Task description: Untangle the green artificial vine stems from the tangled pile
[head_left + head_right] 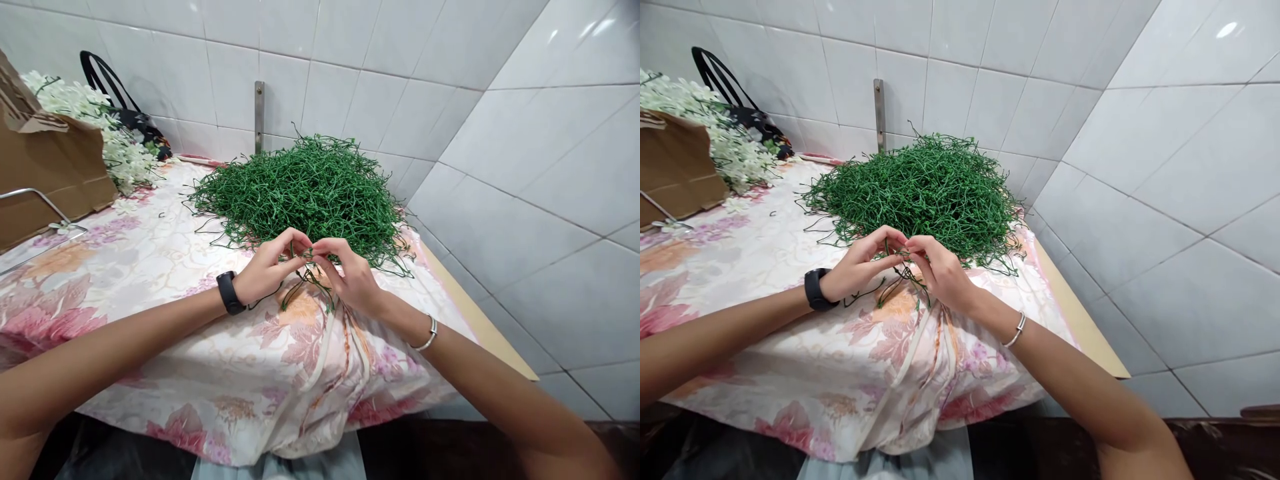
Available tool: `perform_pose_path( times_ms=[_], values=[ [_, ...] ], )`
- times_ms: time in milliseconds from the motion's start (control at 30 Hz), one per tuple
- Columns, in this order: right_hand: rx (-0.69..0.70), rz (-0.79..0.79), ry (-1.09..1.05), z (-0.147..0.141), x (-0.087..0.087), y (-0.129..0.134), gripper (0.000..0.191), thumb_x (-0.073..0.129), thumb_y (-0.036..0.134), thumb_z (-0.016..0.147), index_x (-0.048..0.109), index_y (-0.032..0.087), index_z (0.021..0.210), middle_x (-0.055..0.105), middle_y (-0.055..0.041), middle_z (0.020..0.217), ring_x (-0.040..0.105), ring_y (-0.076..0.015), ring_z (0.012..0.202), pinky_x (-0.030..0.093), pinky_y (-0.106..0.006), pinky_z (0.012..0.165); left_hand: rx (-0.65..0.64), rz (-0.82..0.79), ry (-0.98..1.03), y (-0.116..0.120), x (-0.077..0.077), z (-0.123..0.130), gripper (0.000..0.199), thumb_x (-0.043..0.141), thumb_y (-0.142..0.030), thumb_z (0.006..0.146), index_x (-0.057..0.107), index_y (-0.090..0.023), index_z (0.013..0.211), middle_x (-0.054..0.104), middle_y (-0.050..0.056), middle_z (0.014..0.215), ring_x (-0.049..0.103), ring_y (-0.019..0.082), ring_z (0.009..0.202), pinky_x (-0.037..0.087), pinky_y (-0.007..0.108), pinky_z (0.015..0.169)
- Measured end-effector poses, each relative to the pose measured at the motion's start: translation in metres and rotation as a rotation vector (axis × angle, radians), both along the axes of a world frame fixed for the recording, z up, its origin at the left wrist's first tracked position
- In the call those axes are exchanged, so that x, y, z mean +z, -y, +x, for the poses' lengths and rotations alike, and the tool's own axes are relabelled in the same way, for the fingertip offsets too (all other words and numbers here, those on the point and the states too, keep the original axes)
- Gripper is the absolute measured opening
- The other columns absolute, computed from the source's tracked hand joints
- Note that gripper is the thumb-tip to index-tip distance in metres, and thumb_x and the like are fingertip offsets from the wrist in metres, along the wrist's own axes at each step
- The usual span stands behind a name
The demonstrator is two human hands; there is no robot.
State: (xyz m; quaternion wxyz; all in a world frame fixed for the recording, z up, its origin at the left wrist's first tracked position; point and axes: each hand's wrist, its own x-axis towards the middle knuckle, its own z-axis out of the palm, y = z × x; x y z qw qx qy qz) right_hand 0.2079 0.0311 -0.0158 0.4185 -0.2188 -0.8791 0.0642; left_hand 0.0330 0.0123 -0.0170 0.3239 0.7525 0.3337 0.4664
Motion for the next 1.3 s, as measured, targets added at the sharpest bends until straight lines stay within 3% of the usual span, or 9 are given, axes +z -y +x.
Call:
perform_pose_path(
  times_ms=[200,333,433,600,900,1000,1133,1300],
  values=[
    [-0.058,-0.114,-0.064,-0.003,0.001,0.004,0.019,0.043,0.012,0.082,0.042,0.019,0.100,0.055,-0.0032,0.088,0.058,-0.0108,0.079,0.048,-0.025,0.072,0.042,0.077,-0.118,0.002,0.000,0.001,0.022,0.044,-0.016,0.082,0.042,-0.017,0.104,0.052,0.005,0.092,0.050,0.014,0.084,0.040,0.027,0.073],
    [-0.056,-0.251,-0.030,-0.005,0.002,0.005,0.013,0.042,0.009,0.081,0.044,0.017,0.092,0.054,-0.0018,0.080,0.057,-0.0104,0.075,0.048,-0.023,0.069,0.141,0.359,-0.367,0.006,0.004,-0.001,0.023,0.039,-0.012,0.082,0.042,-0.014,0.105,0.051,0.006,0.088,0.047,0.015,0.082,0.039,0.030,0.074],
    [-0.044,-0.251,0.043,-0.005,0.005,0.006,0.015,0.038,0.007,0.081,0.047,0.017,0.088,0.054,-0.0022,0.079,0.055,-0.0110,0.073,0.046,-0.024,0.067,0.202,0.504,-0.516,0.009,0.006,-0.001,0.023,0.038,-0.010,0.081,0.043,-0.012,0.104,0.051,0.006,0.085,0.045,0.017,0.079,0.039,0.031,0.073],
    [-0.038,-0.201,0.208,-0.002,0.010,0.007,0.025,0.033,0.000,0.075,0.051,0.015,0.084,0.050,-0.0038,0.077,0.048,-0.0123,0.071,0.042,-0.024,0.064,0.193,0.538,-0.554,0.008,0.004,0.002,0.024,0.042,-0.009,0.077,0.043,-0.012,0.101,0.051,0.005,0.083,0.045,0.016,0.075,0.040,0.029,0.068],
    [-0.018,-0.282,0.128,-0.002,0.007,0.005,0.012,0.035,0.008,0.082,0.044,0.015,0.087,0.054,-0.0023,0.076,0.051,-0.0101,0.068,0.041,-0.023,0.065,0.139,0.288,-0.296,0.006,0.005,-0.001,0.029,0.049,-0.007,0.073,0.043,-0.015,0.101,0.054,0.002,0.085,0.050,0.011,0.076,0.039,0.022,0.067],
    [-0.040,-0.229,0.117,-0.002,0.007,0.005,0.012,0.035,0.008,0.082,0.044,0.016,0.086,0.051,-0.0017,0.075,0.049,-0.0097,0.068,0.039,-0.023,0.064,0.107,0.106,-0.166,0.006,0.005,0.001,0.025,0.049,-0.013,0.076,0.040,-0.016,0.099,0.057,0.003,0.088,0.050,0.010,0.075,0.036,0.021,0.061],
    [-0.032,-0.214,0.097,-0.002,0.009,0.007,0.010,0.036,0.012,0.084,0.045,0.015,0.089,0.050,-0.0016,0.075,0.047,-0.0090,0.066,0.038,-0.022,0.062,-0.045,-0.141,0.051,0.005,0.002,0.003,0.027,0.046,-0.019,0.080,0.036,-0.016,0.105,0.052,0.001,0.083,0.049,0.011,0.075,0.037,0.022,0.063],
    [-0.025,-0.203,0.099,-0.002,0.013,0.007,0.007,0.040,0.013,0.082,0.047,0.015,0.085,0.050,-0.0014,0.074,0.046,-0.0091,0.066,0.038,-0.023,0.063,-0.025,-0.172,0.000,0.006,0.002,0.002,0.036,0.048,-0.020,0.080,0.039,-0.017,0.115,0.051,-0.001,0.077,0.047,0.010,0.070,0.037,0.023,0.064]
  ],
)
